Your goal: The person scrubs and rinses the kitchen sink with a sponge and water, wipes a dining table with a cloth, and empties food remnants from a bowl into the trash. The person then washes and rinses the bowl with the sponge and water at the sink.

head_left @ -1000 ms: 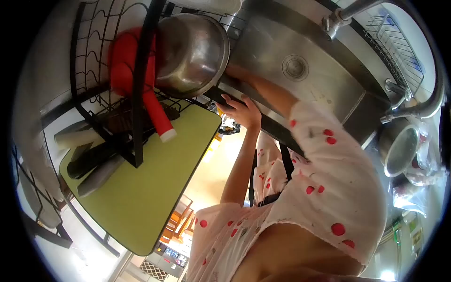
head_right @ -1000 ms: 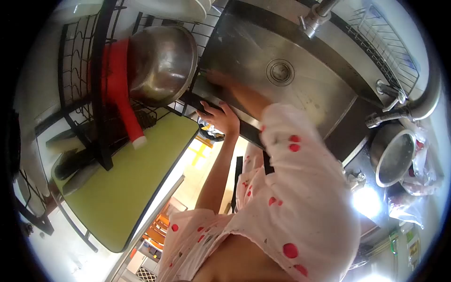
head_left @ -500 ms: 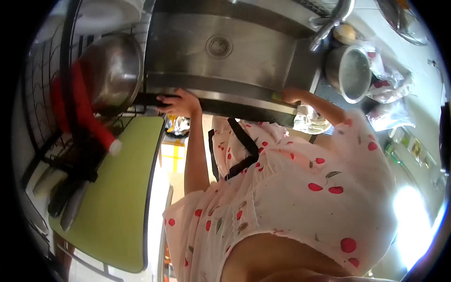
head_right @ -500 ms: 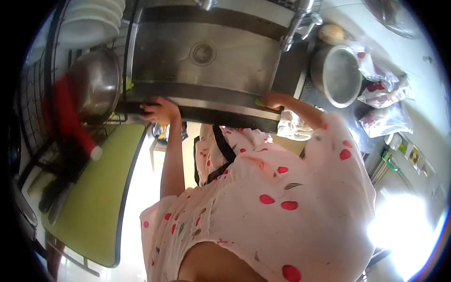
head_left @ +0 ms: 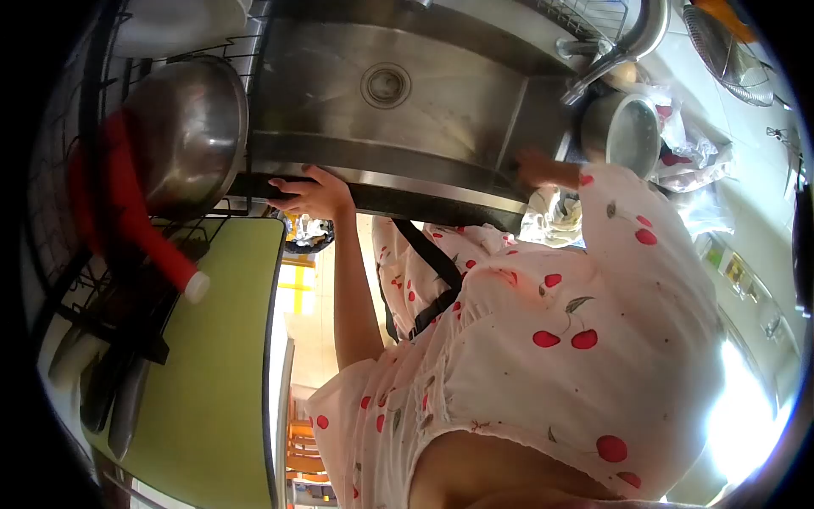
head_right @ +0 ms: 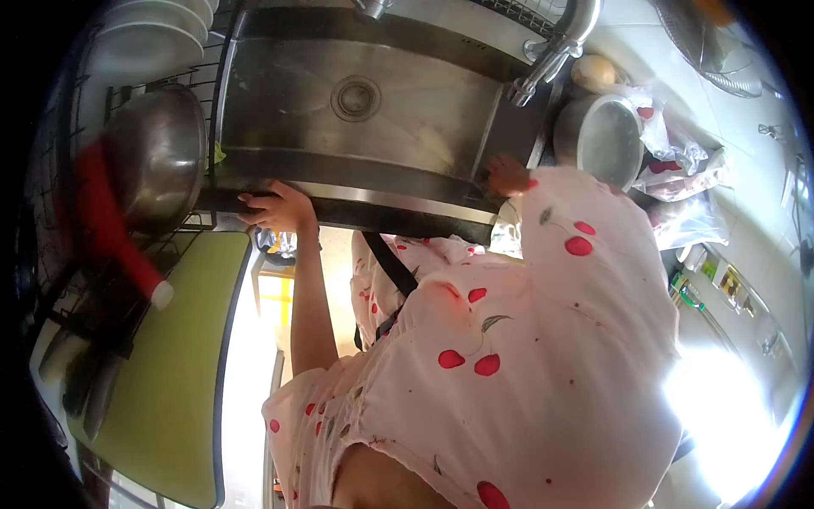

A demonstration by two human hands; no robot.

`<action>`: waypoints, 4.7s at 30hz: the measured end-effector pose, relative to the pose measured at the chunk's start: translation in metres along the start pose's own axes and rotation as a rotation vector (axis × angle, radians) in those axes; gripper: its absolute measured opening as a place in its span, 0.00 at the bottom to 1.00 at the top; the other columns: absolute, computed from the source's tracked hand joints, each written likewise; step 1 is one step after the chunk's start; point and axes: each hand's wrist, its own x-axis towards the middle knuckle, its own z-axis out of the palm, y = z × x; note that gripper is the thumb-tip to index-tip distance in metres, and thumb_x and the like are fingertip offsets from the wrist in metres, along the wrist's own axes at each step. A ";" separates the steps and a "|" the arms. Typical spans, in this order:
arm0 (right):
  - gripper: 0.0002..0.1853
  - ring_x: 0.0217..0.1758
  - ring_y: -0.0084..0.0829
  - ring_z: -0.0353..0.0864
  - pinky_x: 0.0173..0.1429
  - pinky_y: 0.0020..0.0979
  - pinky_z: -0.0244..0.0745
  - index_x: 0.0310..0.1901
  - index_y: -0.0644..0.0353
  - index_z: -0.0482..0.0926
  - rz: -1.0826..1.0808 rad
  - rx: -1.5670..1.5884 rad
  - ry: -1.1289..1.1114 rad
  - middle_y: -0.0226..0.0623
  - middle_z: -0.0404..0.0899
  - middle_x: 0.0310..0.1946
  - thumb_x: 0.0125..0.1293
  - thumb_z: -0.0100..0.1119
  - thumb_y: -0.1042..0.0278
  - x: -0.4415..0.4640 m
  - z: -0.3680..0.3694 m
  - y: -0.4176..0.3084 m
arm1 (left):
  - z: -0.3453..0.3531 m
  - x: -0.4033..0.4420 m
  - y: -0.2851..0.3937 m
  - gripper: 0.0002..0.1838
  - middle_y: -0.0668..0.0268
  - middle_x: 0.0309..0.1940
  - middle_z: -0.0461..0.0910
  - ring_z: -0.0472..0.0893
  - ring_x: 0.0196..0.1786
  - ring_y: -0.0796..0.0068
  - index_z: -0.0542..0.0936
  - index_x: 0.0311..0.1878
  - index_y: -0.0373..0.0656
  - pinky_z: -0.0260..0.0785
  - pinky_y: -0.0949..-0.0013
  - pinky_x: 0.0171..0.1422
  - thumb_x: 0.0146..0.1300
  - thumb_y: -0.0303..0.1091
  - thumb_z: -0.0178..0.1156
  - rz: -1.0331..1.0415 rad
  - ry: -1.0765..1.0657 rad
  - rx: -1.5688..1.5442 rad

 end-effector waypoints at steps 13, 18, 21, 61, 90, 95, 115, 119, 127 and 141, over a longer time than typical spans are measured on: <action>0.13 0.47 0.38 0.70 0.52 0.50 0.60 0.37 0.54 0.79 0.441 0.057 -0.179 0.40 0.72 0.44 0.54 0.50 0.60 0.033 0.000 -0.008 | 0.000 -0.001 0.004 0.37 0.35 0.61 0.38 0.52 0.60 0.36 0.49 0.63 0.31 0.57 0.43 0.56 0.60 0.53 0.38 0.005 0.011 0.018; 0.12 0.49 0.37 0.69 0.53 0.51 0.59 0.38 0.53 0.79 0.315 -0.033 0.026 0.40 0.71 0.46 0.54 0.51 0.61 0.056 0.005 0.070 | -0.003 -0.003 0.000 0.36 0.36 0.61 0.39 0.56 0.58 0.37 0.50 0.62 0.31 0.60 0.44 0.54 0.60 0.52 0.39 -0.009 0.000 -0.046; 0.12 0.50 0.37 0.68 0.54 0.52 0.59 0.39 0.52 0.79 0.499 -0.127 0.159 0.39 0.70 0.48 0.54 0.51 0.61 0.064 0.011 0.115 | 0.002 0.006 -0.002 0.36 0.38 0.60 0.39 0.58 0.56 0.37 0.50 0.63 0.33 0.62 0.44 0.51 0.59 0.51 0.40 -0.008 0.030 0.000; 0.12 0.33 0.42 0.73 0.38 0.39 0.67 0.34 0.66 0.75 1.334 0.432 0.919 0.45 0.74 0.27 0.60 0.48 0.64 0.205 0.007 0.058 | 0.009 0.006 -0.012 0.34 0.40 0.61 0.43 0.58 0.56 0.38 0.54 0.63 0.35 0.60 0.47 0.55 0.60 0.51 0.41 0.002 0.087 0.027; 0.20 0.35 0.38 0.74 0.41 0.42 0.71 0.41 0.65 0.69 0.355 1.438 1.337 0.45 0.74 0.35 0.62 0.41 0.53 0.495 -0.358 -0.098 | 0.009 0.003 -0.006 0.33 0.37 0.62 0.42 0.54 0.58 0.32 0.51 0.63 0.34 0.55 0.42 0.56 0.58 0.43 0.42 0.029 0.084 -0.031; 0.18 0.37 0.39 0.73 0.42 0.43 0.70 0.41 0.64 0.69 0.293 1.511 1.356 0.45 0.73 0.36 0.62 0.42 0.55 0.498 -0.360 -0.075 | 0.003 0.003 -0.006 0.32 0.39 0.61 0.44 0.58 0.56 0.36 0.50 0.63 0.33 0.57 0.45 0.56 0.60 0.44 0.42 0.015 0.076 -0.047; 0.16 0.46 0.42 0.65 0.51 0.46 0.62 0.44 0.65 0.67 -0.363 3.787 1.380 0.44 0.66 0.40 0.57 0.49 0.64 0.303 -0.157 0.134 | 0.002 0.004 -0.003 0.32 0.39 0.61 0.41 0.58 0.56 0.35 0.54 0.62 0.36 0.65 0.45 0.49 0.59 0.47 0.43 0.017 0.091 -0.037; 0.17 0.50 0.42 0.67 0.54 0.47 0.62 0.44 0.62 0.71 -0.146 3.612 1.562 0.44 0.70 0.43 0.58 0.47 0.58 0.183 -0.059 0.163 | 0.000 0.001 0.000 0.33 0.39 0.61 0.41 0.56 0.57 0.36 0.52 0.63 0.36 0.62 0.44 0.53 0.60 0.47 0.44 -0.008 0.064 -0.045; 0.13 0.39 0.35 0.67 0.40 0.38 0.66 0.44 0.56 0.68 0.570 3.154 1.678 0.35 0.68 0.37 0.59 0.45 0.62 0.331 -0.109 0.161 | 0.000 0.003 -0.001 0.33 0.41 0.62 0.40 0.55 0.59 0.36 0.52 0.64 0.39 0.63 0.45 0.51 0.59 0.47 0.45 0.003 0.081 -0.029; 0.15 0.41 0.34 0.72 0.42 0.41 0.70 0.40 0.55 0.70 -0.161 3.453 1.347 0.36 0.72 0.38 0.57 0.52 0.54 0.379 -0.185 0.105 | 0.002 0.003 0.000 0.33 0.39 0.59 0.46 0.59 0.56 0.35 0.54 0.62 0.37 0.60 0.45 0.54 0.60 0.48 0.44 0.016 0.111 -0.071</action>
